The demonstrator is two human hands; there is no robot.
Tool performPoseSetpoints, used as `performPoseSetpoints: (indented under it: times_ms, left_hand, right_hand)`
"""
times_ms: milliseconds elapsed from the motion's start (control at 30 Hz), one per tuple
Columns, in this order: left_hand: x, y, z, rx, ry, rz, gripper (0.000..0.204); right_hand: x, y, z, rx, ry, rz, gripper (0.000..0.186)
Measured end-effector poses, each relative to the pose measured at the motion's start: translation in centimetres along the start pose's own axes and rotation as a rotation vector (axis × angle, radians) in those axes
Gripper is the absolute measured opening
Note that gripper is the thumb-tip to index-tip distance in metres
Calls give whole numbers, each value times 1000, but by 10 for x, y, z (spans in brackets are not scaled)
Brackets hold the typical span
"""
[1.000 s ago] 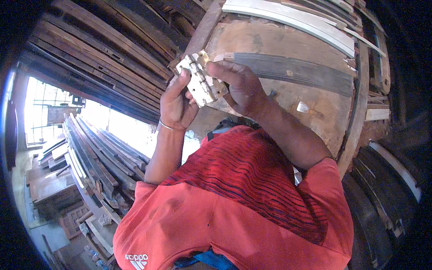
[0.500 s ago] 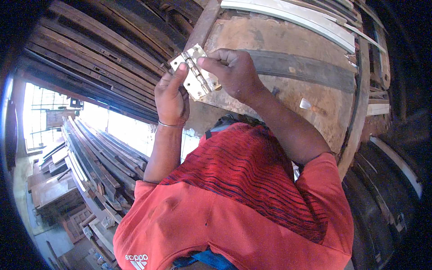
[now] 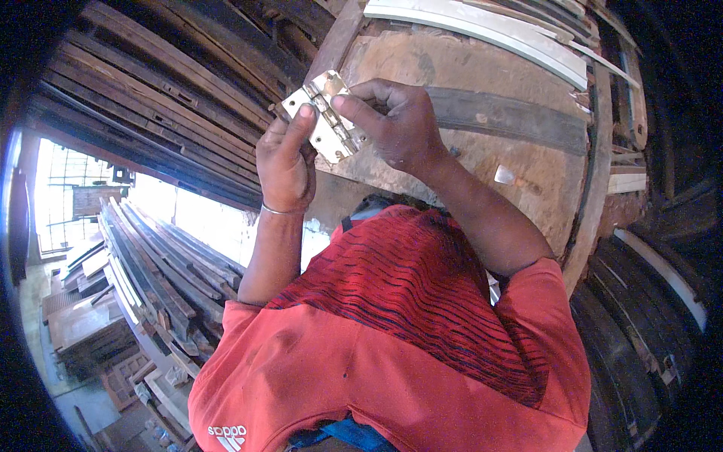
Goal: The person uses a hammer to adjust a metal hinge on a wooden workbench, then carries a small object while walking through a workshop filled with lumber.
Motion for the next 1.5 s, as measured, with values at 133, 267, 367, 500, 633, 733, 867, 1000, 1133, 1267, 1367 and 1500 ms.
performPoseSetpoints:
  times_ms: [133, 267, 367, 500, 633, 733, 867, 1000, 1133, 1267, 1367, 1500]
  left_hand:
    - [-1, -2, 0, 8, 40, 1, 27]
    - [-1, 2, -7, -132, -91, 50, 25]
    - [-1, 14, -24, -160, -47, -37, 25]
    - [-12, 26, -60, -186, 66, 19, 25]
    - [-73, 53, -141, -223, 377, 232, 27]
    - [-106, 53, -192, -293, 619, 207, 29]
    - [-115, 60, -260, -304, 753, 90, 38]
    - [-85, 86, -283, -263, 1114, -56, 55]
    - [-68, 98, -304, -310, 1300, 46, 84]
    - [-74, 108, -321, -387, 1232, 56, 70]
    - [-67, 115, -317, -425, 1188, -129, 50]
    - [-85, 110, -325, -337, 986, -96, 35]
  right_hand:
    - [-7, 0, -6, -69, -70, 16, 27]
    - [-9, 0, 12, 213, 219, -89, 30]
    - [-9, -4, 48, 357, 424, -188, 37]
    - [-27, -25, 100, 440, 473, 38, 33]
    - [-78, -76, 207, 560, 372, 338, 37]
    - [-100, -134, 244, 928, 413, 413, 32]
    - [-105, -186, 267, 997, 564, 465, 27]
    - [-126, -222, 308, 1006, 327, 357, 28]
    - [-117, -220, 295, 893, 368, 402, 29]
    - [-110, -204, 252, 926, 312, 431, 29]
    - [-114, -208, 252, 1034, 251, 432, 29]
    - [-96, -187, 231, 948, 550, 515, 27]
Point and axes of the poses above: each hand's wrist, its own y-axis towards the middle knuckle, its own x-axis out of the palm, z = x × y, the point moved 6 cm from there along y, towards the middle knuckle, and after that the axes turned 5 degrees about -x, right-handed, at the moved point
